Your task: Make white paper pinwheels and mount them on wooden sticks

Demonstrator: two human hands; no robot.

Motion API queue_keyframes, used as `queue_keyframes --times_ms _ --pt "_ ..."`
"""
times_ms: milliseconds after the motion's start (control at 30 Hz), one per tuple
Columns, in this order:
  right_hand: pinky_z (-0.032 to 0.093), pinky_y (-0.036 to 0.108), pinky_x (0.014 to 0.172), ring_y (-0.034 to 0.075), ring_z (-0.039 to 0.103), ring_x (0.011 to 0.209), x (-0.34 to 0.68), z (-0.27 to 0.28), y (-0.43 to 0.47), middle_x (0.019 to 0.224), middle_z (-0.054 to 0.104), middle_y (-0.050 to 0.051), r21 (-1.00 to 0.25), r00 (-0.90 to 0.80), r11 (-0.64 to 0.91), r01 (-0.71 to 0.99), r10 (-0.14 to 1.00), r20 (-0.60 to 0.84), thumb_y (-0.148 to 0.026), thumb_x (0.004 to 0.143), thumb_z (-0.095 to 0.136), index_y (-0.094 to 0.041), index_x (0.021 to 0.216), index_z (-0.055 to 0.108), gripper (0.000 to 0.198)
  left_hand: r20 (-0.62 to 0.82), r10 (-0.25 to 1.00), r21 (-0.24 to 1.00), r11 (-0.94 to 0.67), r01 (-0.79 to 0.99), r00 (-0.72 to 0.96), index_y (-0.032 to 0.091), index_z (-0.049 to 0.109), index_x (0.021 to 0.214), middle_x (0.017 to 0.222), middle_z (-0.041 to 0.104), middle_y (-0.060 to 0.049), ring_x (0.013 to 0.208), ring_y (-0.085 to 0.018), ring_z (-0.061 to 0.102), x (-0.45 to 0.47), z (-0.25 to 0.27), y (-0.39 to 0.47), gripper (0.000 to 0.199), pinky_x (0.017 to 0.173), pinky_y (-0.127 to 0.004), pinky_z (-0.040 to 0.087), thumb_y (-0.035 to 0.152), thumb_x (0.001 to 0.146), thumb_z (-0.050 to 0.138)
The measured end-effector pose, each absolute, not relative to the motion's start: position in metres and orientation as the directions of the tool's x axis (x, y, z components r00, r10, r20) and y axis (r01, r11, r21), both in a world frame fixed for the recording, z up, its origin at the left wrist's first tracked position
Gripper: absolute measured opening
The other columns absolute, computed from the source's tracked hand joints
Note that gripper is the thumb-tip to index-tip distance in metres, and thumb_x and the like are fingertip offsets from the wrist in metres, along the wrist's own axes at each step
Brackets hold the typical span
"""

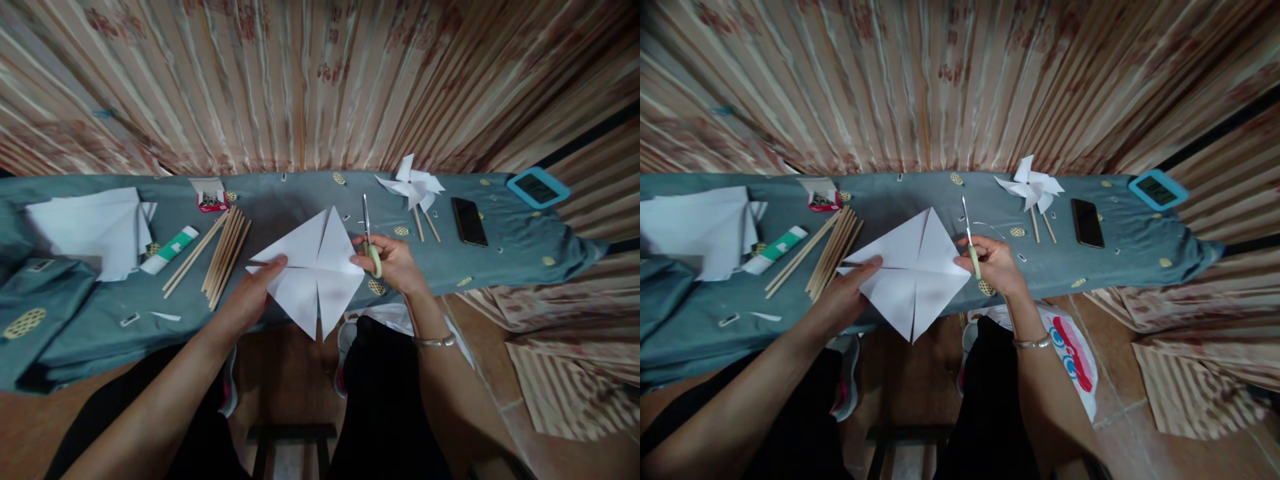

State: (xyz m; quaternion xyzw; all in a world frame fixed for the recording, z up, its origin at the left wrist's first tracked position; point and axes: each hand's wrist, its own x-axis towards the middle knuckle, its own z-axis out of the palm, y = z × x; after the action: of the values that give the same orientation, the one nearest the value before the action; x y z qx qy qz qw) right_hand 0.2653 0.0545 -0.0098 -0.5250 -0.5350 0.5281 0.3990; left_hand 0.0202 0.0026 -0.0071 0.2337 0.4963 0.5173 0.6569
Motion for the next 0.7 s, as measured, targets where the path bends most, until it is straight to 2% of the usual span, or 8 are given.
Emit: queue_keyframes --times_ms 100,233,433,567,700 --pt "0.039 0.023 0.053 0.008 0.048 0.054 0.261 -0.012 0.053 0.059 0.060 -0.007 -0.986 -0.120 -0.118 0.121 0.984 -0.133 -0.033 0.053 0.087 -0.018 0.086 0.071 0.040 -0.395 0.918 0.755 0.339 -0.561 0.023 0.017 0.068 0.099 0.095 0.074 -0.008 0.104 -0.029 0.067 0.020 -0.002 0.005 0.036 0.091 -0.038 0.053 0.041 0.073 0.075" --pt "0.042 0.024 0.055 0.009 0.053 0.056 0.243 -0.015 0.052 0.064 0.064 -0.005 -0.995 -0.007 -0.094 0.022 0.995 -0.095 -0.035 0.052 0.086 -0.019 0.086 0.070 0.040 -0.247 0.964 0.715 0.249 -0.653 0.097 0.019 0.065 0.111 0.109 0.071 -0.010 0.120 -0.032 0.059 0.022 0.010 0.005 0.043 0.098 -0.044 0.050 0.052 0.084 0.060" --pt "0.041 0.023 0.051 0.009 0.051 0.051 0.214 -0.017 0.052 0.059 0.063 -0.007 -0.993 0.179 -0.058 -0.107 0.981 -0.077 -0.036 0.051 0.083 -0.020 0.085 0.066 0.041 -0.130 0.982 0.744 0.186 -0.641 0.134 0.023 0.064 0.116 0.127 0.065 -0.010 0.132 -0.040 0.046 0.029 0.013 0.002 0.057 0.101 -0.051 0.047 0.060 0.072 0.072" --pt "0.043 0.023 0.051 0.010 0.052 0.051 0.205 -0.018 0.052 0.060 0.065 -0.006 -0.994 0.216 -0.006 -0.111 0.976 -0.030 -0.038 0.053 0.081 -0.021 0.088 0.064 0.042 -0.084 0.989 0.810 0.137 -0.570 0.119 0.028 0.064 0.113 0.128 0.064 -0.006 0.132 -0.034 0.048 0.034 -0.001 0.005 0.060 0.101 -0.050 0.047 0.049 0.061 0.084" --pt "0.043 0.023 0.052 0.011 0.054 0.053 0.196 -0.020 0.049 0.061 0.066 -0.006 -0.998 0.174 0.003 -0.068 0.985 -0.009 -0.038 0.054 0.082 -0.021 0.089 0.064 0.043 -0.114 0.993 0.841 0.098 -0.532 0.003 0.032 0.057 0.123 0.133 0.062 -0.004 0.128 -0.030 0.053 0.038 -0.002 0.007 0.065 0.098 -0.047 0.049 0.040 0.064 0.084"
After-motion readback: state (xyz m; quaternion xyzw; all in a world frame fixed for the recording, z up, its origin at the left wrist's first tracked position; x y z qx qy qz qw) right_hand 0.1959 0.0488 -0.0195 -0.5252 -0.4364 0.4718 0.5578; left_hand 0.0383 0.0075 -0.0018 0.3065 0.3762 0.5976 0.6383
